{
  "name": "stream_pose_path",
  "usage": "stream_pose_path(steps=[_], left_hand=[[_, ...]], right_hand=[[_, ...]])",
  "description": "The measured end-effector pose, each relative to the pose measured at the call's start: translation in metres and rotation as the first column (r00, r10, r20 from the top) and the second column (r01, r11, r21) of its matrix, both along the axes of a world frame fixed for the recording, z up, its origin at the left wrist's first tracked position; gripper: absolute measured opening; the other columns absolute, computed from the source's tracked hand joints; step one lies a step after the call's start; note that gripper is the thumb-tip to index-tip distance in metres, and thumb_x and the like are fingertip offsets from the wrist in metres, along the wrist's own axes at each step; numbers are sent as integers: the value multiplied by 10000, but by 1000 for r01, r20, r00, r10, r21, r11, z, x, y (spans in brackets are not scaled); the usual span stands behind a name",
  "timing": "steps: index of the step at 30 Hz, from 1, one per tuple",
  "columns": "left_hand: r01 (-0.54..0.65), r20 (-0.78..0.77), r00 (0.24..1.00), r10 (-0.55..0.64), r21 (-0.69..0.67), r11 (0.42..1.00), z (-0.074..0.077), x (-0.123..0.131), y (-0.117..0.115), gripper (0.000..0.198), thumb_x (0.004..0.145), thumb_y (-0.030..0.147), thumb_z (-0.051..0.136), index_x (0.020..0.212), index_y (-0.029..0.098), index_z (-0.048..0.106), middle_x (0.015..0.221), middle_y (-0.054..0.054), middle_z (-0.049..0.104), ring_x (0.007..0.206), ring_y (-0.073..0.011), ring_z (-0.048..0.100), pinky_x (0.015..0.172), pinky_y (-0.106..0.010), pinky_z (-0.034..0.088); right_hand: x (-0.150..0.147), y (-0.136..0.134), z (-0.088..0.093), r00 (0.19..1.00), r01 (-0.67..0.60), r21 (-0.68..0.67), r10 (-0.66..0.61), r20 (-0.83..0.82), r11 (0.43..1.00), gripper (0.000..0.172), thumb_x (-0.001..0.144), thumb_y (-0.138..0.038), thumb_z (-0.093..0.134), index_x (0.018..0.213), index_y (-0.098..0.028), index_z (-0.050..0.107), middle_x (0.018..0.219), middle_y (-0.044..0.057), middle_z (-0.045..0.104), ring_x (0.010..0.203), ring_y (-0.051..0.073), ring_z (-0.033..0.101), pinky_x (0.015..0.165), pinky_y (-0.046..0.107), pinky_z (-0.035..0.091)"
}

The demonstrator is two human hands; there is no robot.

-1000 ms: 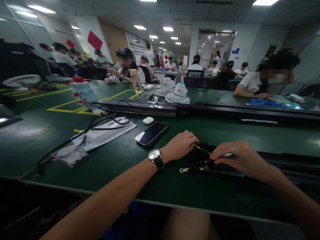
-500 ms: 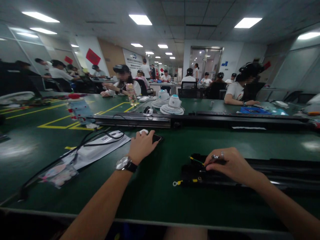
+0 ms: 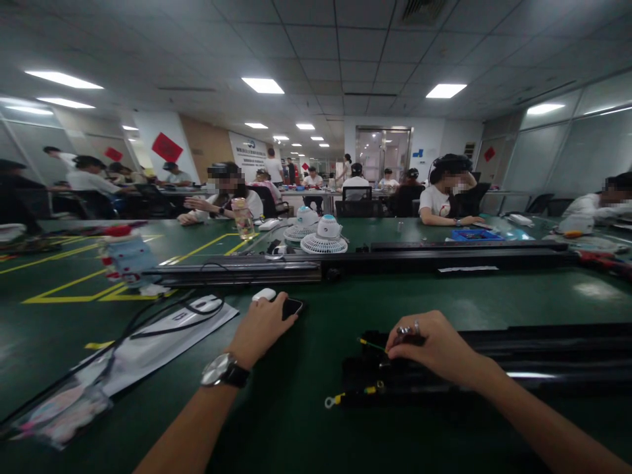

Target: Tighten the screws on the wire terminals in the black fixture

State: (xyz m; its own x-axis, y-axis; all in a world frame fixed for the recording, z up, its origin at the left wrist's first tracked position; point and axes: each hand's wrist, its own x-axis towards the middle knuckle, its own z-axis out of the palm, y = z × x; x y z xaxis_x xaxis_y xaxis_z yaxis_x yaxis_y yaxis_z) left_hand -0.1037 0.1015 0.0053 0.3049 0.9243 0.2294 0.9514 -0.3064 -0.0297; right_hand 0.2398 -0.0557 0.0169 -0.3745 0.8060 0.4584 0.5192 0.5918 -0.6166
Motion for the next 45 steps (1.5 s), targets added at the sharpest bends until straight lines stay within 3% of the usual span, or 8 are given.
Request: stream_pose_path(steps=[5,10,17,21,29,40,45], left_hand=[[-1,5,1000,1,-13,1000,-1,-3,1,519,916,556,543,1298,204,558,1130,-149,661,1073,-322,615,912,-389,458],[-17,-27,999,17,-2,1000,-2,-1,1,468,940,483,533,1311,199,558,1137,-159,646,1075,-321,613,919,-397,456],[17,-166,986,-11,34,999,-1,3,-1,527,986,441,450,1459,207,443,1061,-150,662,1020,-327,630,895,-410,464],[9,-139,990,-3,49,999,-3,5,1,585,981,451,456,1506,208,372,1059,-150,651,1053,-339,619,927,-427,456],[-30,-86,996,35,51,998,-14,2,8,549,979,493,465,1457,228,424,1162,-172,582,1115,-344,589,892,-406,484],[-16,-86,996,23,77,997,-20,2,9,589,947,490,502,1483,270,397,1202,-173,555,1148,-362,564,908,-430,478],[-19,-82,996,24,66,998,-18,2,8,573,951,499,512,1469,279,407,1190,-163,559,1141,-353,570,895,-410,483]], right_hand=[[-2,0,1,1000,5,-5,-5,1,1000,71,911,-246,736,850,-219,760,805,-15,746,735,157,697,685,246,493],[-3,1,1,1000,6,7,-6,-20,1000,64,896,-246,757,842,-211,763,797,-16,741,722,148,688,684,227,499],[-3,4,1,998,-3,22,4,-62,1000,96,890,-289,769,841,-208,756,789,-3,739,712,162,693,673,238,499],[1,1,6,1000,19,17,-18,-18,1000,67,892,-246,764,845,-200,751,790,-10,734,711,148,682,669,229,481],[7,1,3,987,1,-33,5,162,999,117,926,-281,728,863,-182,731,760,-16,682,639,117,615,589,208,425],[7,1,-1,976,-74,12,70,207,997,100,944,-269,699,916,-173,699,875,22,683,776,149,632,726,243,457],[7,0,1,959,-82,-5,80,272,997,102,956,-271,670,926,-176,689,878,19,689,770,146,629,720,244,443]])
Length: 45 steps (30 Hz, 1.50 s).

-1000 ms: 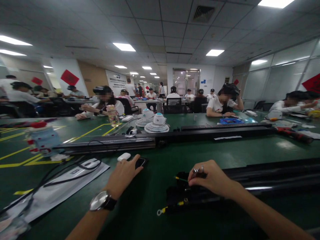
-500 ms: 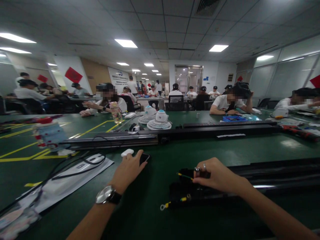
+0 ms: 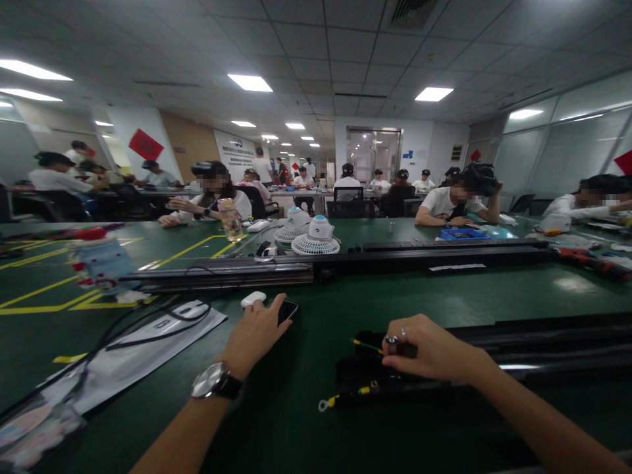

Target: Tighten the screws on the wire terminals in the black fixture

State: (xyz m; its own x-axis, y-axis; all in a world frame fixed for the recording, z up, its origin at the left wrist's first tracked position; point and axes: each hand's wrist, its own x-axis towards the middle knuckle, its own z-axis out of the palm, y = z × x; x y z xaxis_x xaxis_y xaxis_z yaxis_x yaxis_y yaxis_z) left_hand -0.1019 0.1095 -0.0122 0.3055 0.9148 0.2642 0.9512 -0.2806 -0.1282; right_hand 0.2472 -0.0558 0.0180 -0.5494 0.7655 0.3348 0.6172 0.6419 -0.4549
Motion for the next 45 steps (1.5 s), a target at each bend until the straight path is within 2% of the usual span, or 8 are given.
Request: stream_pose_path(steps=[4,9,18,24,29,35,40,45], left_hand=[[5,-1,1000,-5,-7,1000,2,1,-1,550,957,504,517,1446,270,425,1165,-155,572,1120,-340,579,892,-398,482],[15,-16,1000,-15,-13,1000,3,2,-3,517,965,499,514,1423,266,450,1138,-154,586,1091,-337,588,879,-397,482],[38,-39,999,-39,-24,999,5,4,-8,495,987,471,497,1437,274,439,1126,-153,609,1101,-339,581,915,-411,465],[8,2,1000,-8,-15,1000,5,4,-6,606,961,494,529,1476,220,369,1145,-165,595,1144,-354,564,916,-412,474],[-12,19,1000,13,-38,999,5,2,-8,572,935,540,521,1418,242,448,1209,-171,559,1165,-363,548,917,-433,482],[-5,13,1000,7,-95,995,9,-2,-10,573,885,486,575,1422,316,472,1234,-146,552,1158,-354,545,942,-447,469],[-32,22,999,35,-127,991,10,-5,-7,584,890,524,563,1424,303,482,1171,-151,570,1084,-350,574,907,-432,481],[-42,40,998,49,-147,988,13,-5,-8,597,880,536,562,1419,292,480,1181,-154,577,1111,-357,575,903,-426,486]], right_hand=[[0,0,2,997,-11,-49,15,80,999,143,993,-295,615,947,-181,689,809,-2,679,705,131,611,675,237,417],[0,0,2,995,-42,-104,50,83,994,225,1031,-329,556,966,-176,709,826,7,685,708,129,614,682,238,415],[0,-2,3,996,-48,-143,58,69,989,205,1021,-288,553,964,-182,719,808,0,689,707,127,628,693,233,430],[-1,-3,2,997,-35,-154,45,63,988,188,1007,-270,566,967,-181,727,805,4,698,710,133,636,687,238,439],[-1,-4,4,998,-20,-181,29,51,983,180,992,-263,579,971,-177,736,806,10,706,689,137,634,655,240,440],[0,-3,2,998,-31,-161,39,51,987,181,995,-269,580,946,-185,733,805,5,707,710,143,649,686,246,452],[1,-1,1,998,-29,-146,37,56,989,183,1002,-259,568,954,-180,726,793,-1,695,688,132,634,667,234,440],[0,-1,2,997,-35,-129,42,58,991,195,1000,-256,569,930,-169,729,795,9,704,714,138,649,694,236,446]])
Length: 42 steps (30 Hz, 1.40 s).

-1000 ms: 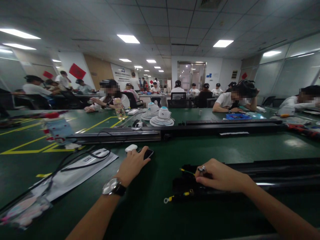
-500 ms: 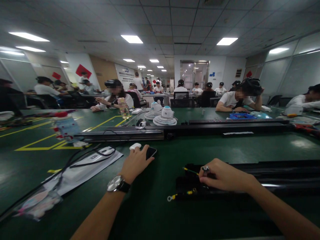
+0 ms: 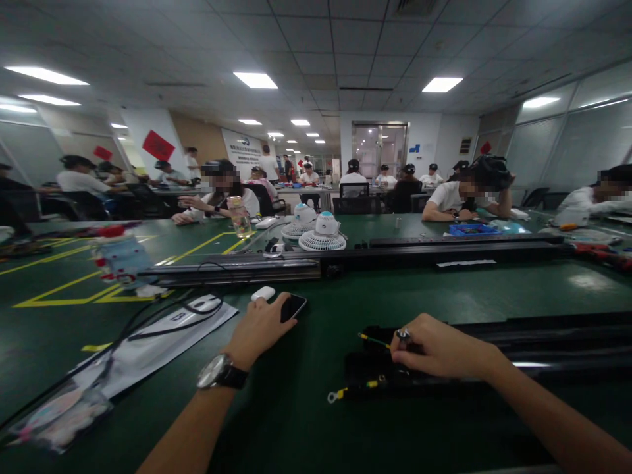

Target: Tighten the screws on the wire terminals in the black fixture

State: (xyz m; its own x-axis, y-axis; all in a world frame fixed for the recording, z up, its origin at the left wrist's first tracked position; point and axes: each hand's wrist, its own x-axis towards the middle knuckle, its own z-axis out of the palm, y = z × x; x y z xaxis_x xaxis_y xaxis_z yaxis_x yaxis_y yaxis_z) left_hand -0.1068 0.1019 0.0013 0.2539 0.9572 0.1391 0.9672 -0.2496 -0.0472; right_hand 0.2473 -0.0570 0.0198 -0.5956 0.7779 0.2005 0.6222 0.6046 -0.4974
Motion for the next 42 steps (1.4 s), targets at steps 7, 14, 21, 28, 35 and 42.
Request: stream_pose_path(steps=[7,14,21,28,35,42], left_hand=[[-9,53,999,10,-21,1000,6,1,-3,661,849,554,582,1438,288,442,1208,-157,581,1130,-366,578,888,-444,494],[-1,91,996,3,-24,1000,3,1,-7,670,833,547,612,1433,296,451,1257,-144,576,1191,-359,541,952,-458,465],[7,140,990,-2,-34,999,3,0,-9,714,823,554,627,1448,272,428,1266,-131,601,1198,-337,543,977,-433,451],[5,171,985,2,-43,999,2,-1,-8,675,806,550,646,1391,263,472,1272,-123,614,1190,-334,552,966,-419,454],[-10,169,985,20,-61,998,1,-1,-7,644,795,546,656,1349,259,497,1265,-126,620,1192,-347,543,939,-428,463],[-19,168,986,26,-43,999,1,0,-11,694,793,535,666,1399,277,448,1261,-135,610,1176,-358,545,937,-447,456]], right_hand=[[-2,-1,1,999,6,-46,-8,-40,999,200,993,-264,576,936,-168,742,779,7,706,683,136,642,661,237,450],[-3,-3,-3,997,64,-59,-66,-37,996,235,1012,-275,541,921,-183,738,752,-6,685,651,128,610,626,238,436],[-2,-5,-7,998,53,-81,-55,-27,995,244,1018,-303,533,934,-210,743,783,-5,693,674,137,618,648,251,446],[-3,-4,-9,994,86,-58,-89,-58,995,264,1028,-311,516,883,-205,710,754,-11,669,668,139,608,644,250,435],[-2,-3,-10,994,102,-63,-105,-41,993,287,1035,-338,502,873,-204,696,754,-7,665,661,144,607,639,251,437],[-1,-5,-11,994,97,-76,-101,-50,992,291,1044,-347,493,872,-211,684,758,-14,661,679,141,612,671,258,441]])
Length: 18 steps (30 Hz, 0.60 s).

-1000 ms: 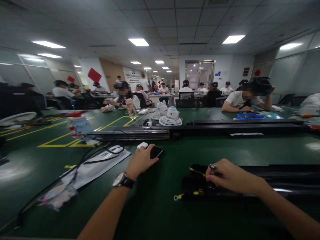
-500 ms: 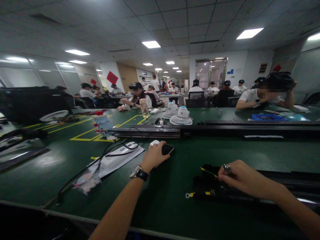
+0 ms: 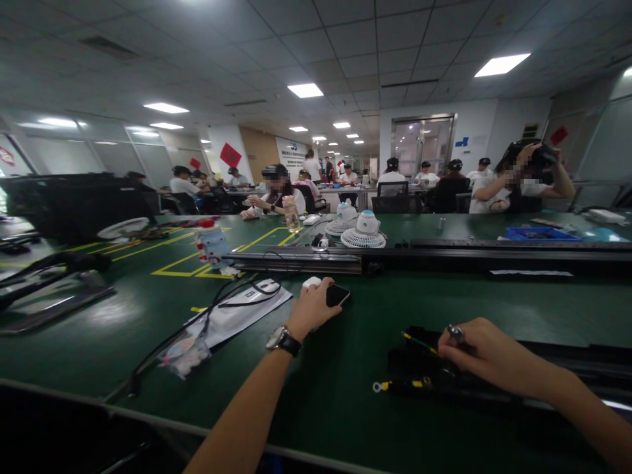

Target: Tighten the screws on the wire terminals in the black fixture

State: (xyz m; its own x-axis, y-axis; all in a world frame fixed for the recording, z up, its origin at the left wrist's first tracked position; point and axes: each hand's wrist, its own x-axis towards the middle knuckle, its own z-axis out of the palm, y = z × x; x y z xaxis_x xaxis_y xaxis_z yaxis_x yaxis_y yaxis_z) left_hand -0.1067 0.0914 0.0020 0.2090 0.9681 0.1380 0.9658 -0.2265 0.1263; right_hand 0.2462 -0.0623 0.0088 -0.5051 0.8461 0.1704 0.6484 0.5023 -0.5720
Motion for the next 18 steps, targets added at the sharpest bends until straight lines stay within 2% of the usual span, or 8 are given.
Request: stream_pose_path(steps=[7,11,18], left_hand=[[-2,0,1000,2,16,1000,-1,2,-3,702,795,539,669,1413,291,447,1286,-142,574,1192,-362,532,961,-465,451],[1,-1,1000,-1,23,1000,-2,1,-3,704,790,546,674,1408,296,449,1273,-142,574,1180,-365,538,919,-452,468],[31,-5,1000,-31,76,997,-4,2,-1,719,739,519,737,1374,326,460,1238,-102,592,1172,-346,540,918,-435,465]], right_hand=[[-1,2,-2,1000,5,-9,-5,28,1000,306,1050,-353,480,874,-209,684,749,-14,654,661,139,596,656,261,428],[-1,1,-2,999,-14,6,14,45,1000,305,1050,-358,479,887,-210,691,795,0,667,692,147,603,659,263,424],[0,-3,-1,997,-36,-33,38,68,999,311,1047,-386,484,912,-211,702,819,8,680,713,154,614,670,262,435]])
